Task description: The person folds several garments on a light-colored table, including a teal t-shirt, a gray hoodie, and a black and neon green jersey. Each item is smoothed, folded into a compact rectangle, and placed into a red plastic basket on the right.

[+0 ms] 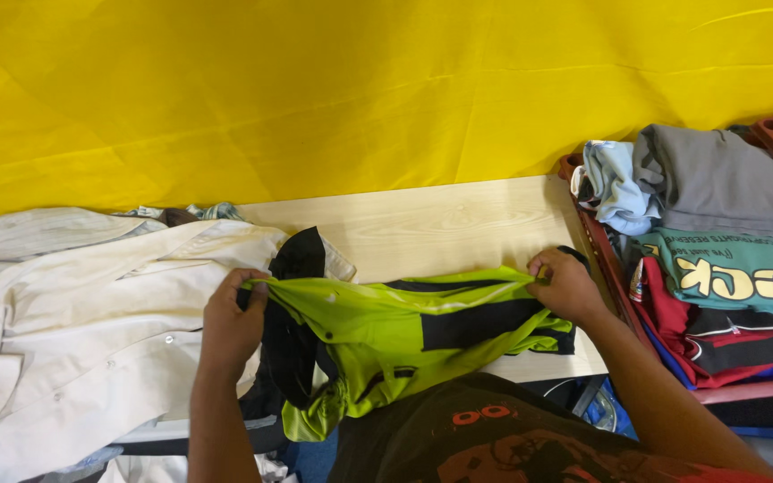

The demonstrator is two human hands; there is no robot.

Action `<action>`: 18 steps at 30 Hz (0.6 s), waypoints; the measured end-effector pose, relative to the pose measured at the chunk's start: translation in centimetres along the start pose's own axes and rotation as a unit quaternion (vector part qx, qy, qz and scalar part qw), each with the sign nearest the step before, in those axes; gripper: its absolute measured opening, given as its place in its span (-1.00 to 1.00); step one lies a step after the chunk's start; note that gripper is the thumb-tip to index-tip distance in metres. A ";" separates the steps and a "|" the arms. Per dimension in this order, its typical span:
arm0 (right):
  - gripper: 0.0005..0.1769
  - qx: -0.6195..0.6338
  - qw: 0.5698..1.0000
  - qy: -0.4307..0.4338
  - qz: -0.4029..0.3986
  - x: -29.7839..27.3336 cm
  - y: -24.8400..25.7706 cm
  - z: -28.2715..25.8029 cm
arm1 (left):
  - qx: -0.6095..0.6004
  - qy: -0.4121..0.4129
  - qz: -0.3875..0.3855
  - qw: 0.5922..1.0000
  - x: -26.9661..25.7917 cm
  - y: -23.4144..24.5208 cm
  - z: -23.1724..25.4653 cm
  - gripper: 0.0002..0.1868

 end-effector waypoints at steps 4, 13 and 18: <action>-0.76 0.022 0.991 -0.126 0.034 1.2 -0.5 -0.1 | -0.162 0.103 -0.085 0.978 -0.4 1.3 -1.5 -0.79; -0.62 -0.080 0.988 -0.099 -0.090 2.2 -1.6 6.7 | -0.004 0.339 -0.308 0.889 -4.7 -1.4 -7.0 -0.46; -0.55 -0.119 0.976 -0.116 -0.142 1.6 -2.5 8.4 | 0.034 0.231 -0.085 0.969 -2.9 -4.1 -6.5 -0.43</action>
Point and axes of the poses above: each hand's wrist, its own x-axis towards the middle knuckle, its own y-axis out of the back of the hand, z = x × y, the point moved 2 cm from there along x, towards the middle knuckle, and after that the axes turned 9 degrees about -y, right-handed, at the moved point
